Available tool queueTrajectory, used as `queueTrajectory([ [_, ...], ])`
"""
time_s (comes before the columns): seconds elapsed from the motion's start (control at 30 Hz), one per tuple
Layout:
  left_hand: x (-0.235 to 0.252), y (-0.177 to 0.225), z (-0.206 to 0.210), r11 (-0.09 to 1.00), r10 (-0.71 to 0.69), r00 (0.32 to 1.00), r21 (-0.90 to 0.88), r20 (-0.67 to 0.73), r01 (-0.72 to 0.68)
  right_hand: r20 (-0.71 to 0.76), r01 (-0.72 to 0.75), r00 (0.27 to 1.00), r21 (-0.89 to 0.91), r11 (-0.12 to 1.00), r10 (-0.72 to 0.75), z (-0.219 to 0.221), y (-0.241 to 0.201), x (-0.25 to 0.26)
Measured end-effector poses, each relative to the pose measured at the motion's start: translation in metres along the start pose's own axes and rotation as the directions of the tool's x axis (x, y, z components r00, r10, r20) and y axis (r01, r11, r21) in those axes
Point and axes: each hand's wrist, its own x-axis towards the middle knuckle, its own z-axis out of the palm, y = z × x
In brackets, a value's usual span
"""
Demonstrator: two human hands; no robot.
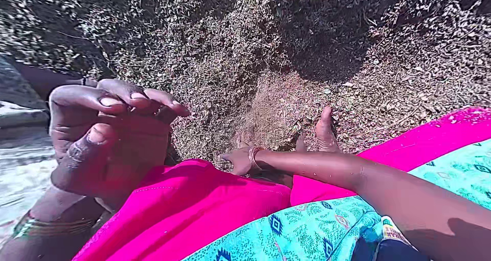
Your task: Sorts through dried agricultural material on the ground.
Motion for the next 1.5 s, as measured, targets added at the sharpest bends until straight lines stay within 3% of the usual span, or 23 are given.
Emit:
queueTrajectory([
  [0.03, 0.0, 0.001, 0.007, 1.0, -0.005, 0.999, 0.013, -0.033, 0.006, -0.026, 0.107, 0.994, -0.023, 0.994, -0.108, 0.021, -0.001, -0.001],
  [0.07, -0.003, 0.0, 0.008, 1.0, 0.004, 0.998, 0.02, -0.055, -0.003, -0.246, 0.363, 0.899, -0.045, 0.931, -0.363, 0.05, 0.021, 0.012],
  [0.13, -0.016, -0.002, 0.004, 0.998, -0.002, 0.997, 0.057, -0.079, 0.007, -0.023, 0.324, 0.946, 0.003, 0.946, -0.324, 0.005, 0.004, -0.005],
  [0.17, -0.025, -0.001, -0.001, 0.997, -0.023, 0.996, 0.076, -0.084, 0.029, -0.116, 0.329, 0.94, 0.075, 0.941, -0.32, -0.024, 0.005, -0.024],
  [0.23, -0.04, -0.001, -0.011, 0.996, -0.029, 0.995, 0.085, -0.097, 0.037, -0.465, 0.127, 0.883, 0.105, 0.986, -0.064, -0.089, 0.025, -0.061],
  [0.3, -0.042, 0.001, -0.01, 0.997, -0.039, 0.992, 0.064, -0.121, 0.047, -0.749, -0.21, 0.597, 0.2, 0.957, 0.288, -0.145, 0.066, -0.087],
  [0.37, -0.031, 0.004, 0.0, 0.999, -0.051, 0.988, -0.003, -0.143, 0.052, -0.81, -0.412, 0.253, 0.405, 0.816, 0.529, -0.183, 0.108, -0.111],
  [0.4, -0.025, 0.002, 0.003, 0.999, -0.033, 0.989, -0.04, -0.146, 0.027, -0.799, -0.455, 0.16, 0.461, 0.762, 0.579, -0.192, 0.127, -0.117],
  [0.43, -0.021, -0.003, 0.004, 0.999, 0.007, 0.991, -0.05, -0.131, -0.014, -0.78, -0.457, 0.202, 0.46, 0.761, 0.592, -0.195, 0.14, -0.121],
  [0.47, -0.016, -0.007, 0.004, 0.999, 0.042, 0.995, -0.031, -0.088, -0.045, -0.764, -0.422, 0.341, 0.397, 0.815, 0.548, -0.192, 0.149, -0.123],
  [0.53, -0.01, -0.013, 0.004, 0.998, 0.061, 0.998, -0.011, -0.013, -0.061, -0.747, -0.193, 0.61, 0.183, 0.964, 0.264, -0.18, 0.157, -0.131],
  [0.57, -0.009, -0.017, 0.005, 0.999, 0.042, 0.999, -0.008, 0.001, -0.042, -0.726, -0.138, 0.664, 0.119, 0.983, 0.18, -0.177, 0.157, -0.14],
  [0.63, -0.007, -0.024, 0.009, 1.0, 0.012, 1.0, -0.016, -0.028, -0.012, -0.773, -0.185, 0.603, 0.101, 0.977, 0.195, -0.187, 0.158, -0.166],
  [0.73, -0.019, -0.034, 0.015, 1.0, 0.001, 0.99, -0.025, -0.141, -0.004, -0.896, -0.151, 0.38, 0.185, 0.971, 0.23, -0.208, 0.175, -0.196],
  [0.83, -0.031, -0.045, -0.003, 0.999, 0.036, 0.99, -0.035, -0.139, -0.041, -0.915, -0.087, 0.338, 0.202, 0.976, 0.219, -0.221, 0.178, -0.206],
  [0.97, -0.03, -0.037, 0.005, 0.996, -0.002, 0.98, -0.083, -0.197, -0.014, -0.782, -0.277, 0.493, 0.273, 0.921, 0.38, -0.207, 0.153, -0.164],
  [1.07, -0.02, -0.028, 0.022, 0.997, -0.043, 0.976, -0.075, -0.213, 0.028, -0.525, -0.416, 0.761, 0.056, 0.908, 0.381, -0.173, 0.124, -0.081],
  [1.13, -0.018, -0.028, 0.023, 0.999, -0.025, 0.981, -0.048, -0.192, 0.016, -0.292, -0.229, 0.936, -0.082, 0.97, 0.196, -0.135, 0.101, -0.033],
  [1.2, -0.023, -0.03, 0.015, 0.999, 0.0, 0.985, -0.033, -0.17, -0.006, -0.028, 0.036, 0.999, -0.095, 0.995, -0.039, -0.1, 0.069, -0.025],
  [1.3, -0.045, -0.038, -0.024, 0.996, 0.037, 0.996, -0.081, -0.078, -0.043, 0.117, 0.198, 0.974, -0.017, 0.98, -0.194, -0.087, 0.045, -0.073],
  [1.4, -0.058, -0.041, -0.034, 1.0, -0.004, 0.984, -0.022, -0.176, 0.001, -0.228, 0.123, 0.965, -0.039, 0.992, -0.129, -0.137, 0.08, -0.133],
  [1.43, -0.058, -0.042, -0.037, 0.999, -0.023, 0.983, -0.037, -0.183, 0.016, -0.442, 0.023, 0.896, -0.047, 0.999, -0.042, -0.16, 0.097, -0.142],
  [1.5, -0.05, -0.042, -0.024, 0.995, -0.057, 0.973, -0.095, -0.223, 0.037, -0.764, -0.255, 0.599, 0.099, 0.962, 0.238, -0.201, 0.126, -0.137],
])
